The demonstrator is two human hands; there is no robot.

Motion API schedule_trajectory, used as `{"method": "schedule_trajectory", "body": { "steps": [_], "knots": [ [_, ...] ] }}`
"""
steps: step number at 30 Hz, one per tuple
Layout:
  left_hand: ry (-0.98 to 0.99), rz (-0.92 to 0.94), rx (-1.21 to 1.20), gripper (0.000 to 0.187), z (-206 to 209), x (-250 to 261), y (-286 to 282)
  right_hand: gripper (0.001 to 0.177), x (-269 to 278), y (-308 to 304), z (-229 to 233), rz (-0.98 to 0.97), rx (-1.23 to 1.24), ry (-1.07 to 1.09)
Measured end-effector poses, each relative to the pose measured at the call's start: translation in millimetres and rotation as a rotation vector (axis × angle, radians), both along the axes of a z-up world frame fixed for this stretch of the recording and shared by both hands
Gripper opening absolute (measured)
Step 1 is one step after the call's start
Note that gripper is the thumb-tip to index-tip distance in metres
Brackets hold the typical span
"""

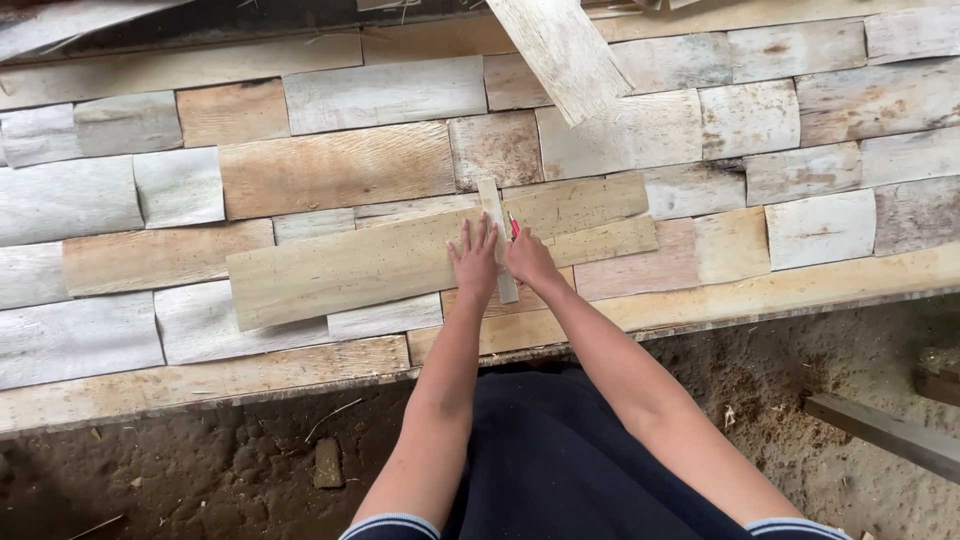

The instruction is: Selecting, measuring, and trimming thin wood veneers with a utility knife to create a patterned panel.

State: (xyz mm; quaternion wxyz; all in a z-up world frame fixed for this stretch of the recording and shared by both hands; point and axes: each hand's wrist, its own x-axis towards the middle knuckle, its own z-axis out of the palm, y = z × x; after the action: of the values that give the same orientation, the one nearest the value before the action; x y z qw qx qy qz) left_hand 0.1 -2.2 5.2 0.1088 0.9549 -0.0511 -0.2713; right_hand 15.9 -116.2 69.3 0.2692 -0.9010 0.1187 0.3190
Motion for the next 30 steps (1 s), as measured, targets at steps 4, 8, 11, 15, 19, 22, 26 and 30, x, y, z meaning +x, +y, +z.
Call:
{"method": "schedule_trajectory", "body": {
  "steps": [4,8,11,15,19,22,26,30],
  "knots": [
    [0.006,0.0,-0.002,0.088,-6,0,0,0.048,17,13,13,0.017,-0.022,0.017],
    [0.02,0.027,-0.011,0.086,-9,-2,-1,0.049,23,20,10,0.006,-0.044,0.048],
    [0.016,0.022,-0.016,0.085,-5,-1,0,0.049,27,24,15,0.005,-0.047,0.062],
    [0.012,0.022,-0.016,0.084,-18,-1,-1,0.05,40,14,-22,-0.002,-0.032,0.085],
    [-0.004,0.017,-0.014,0.085,-26,-1,-1,0.05,39,12,-41,0.003,-0.044,0.101],
    [0.006,0.013,-0.014,0.084,-26,-3,0,0.051,24,17,-8,0.008,-0.035,0.12],
    [0.003,0.026,-0.022,0.077,-27,0,-2,0.049,3,21,45,-0.002,-0.014,0.167],
    [-0.005,0.017,0.02,0.082,-25,0,-3,0.049,-18,18,60,0.016,0.002,0.215]
  ]
}}
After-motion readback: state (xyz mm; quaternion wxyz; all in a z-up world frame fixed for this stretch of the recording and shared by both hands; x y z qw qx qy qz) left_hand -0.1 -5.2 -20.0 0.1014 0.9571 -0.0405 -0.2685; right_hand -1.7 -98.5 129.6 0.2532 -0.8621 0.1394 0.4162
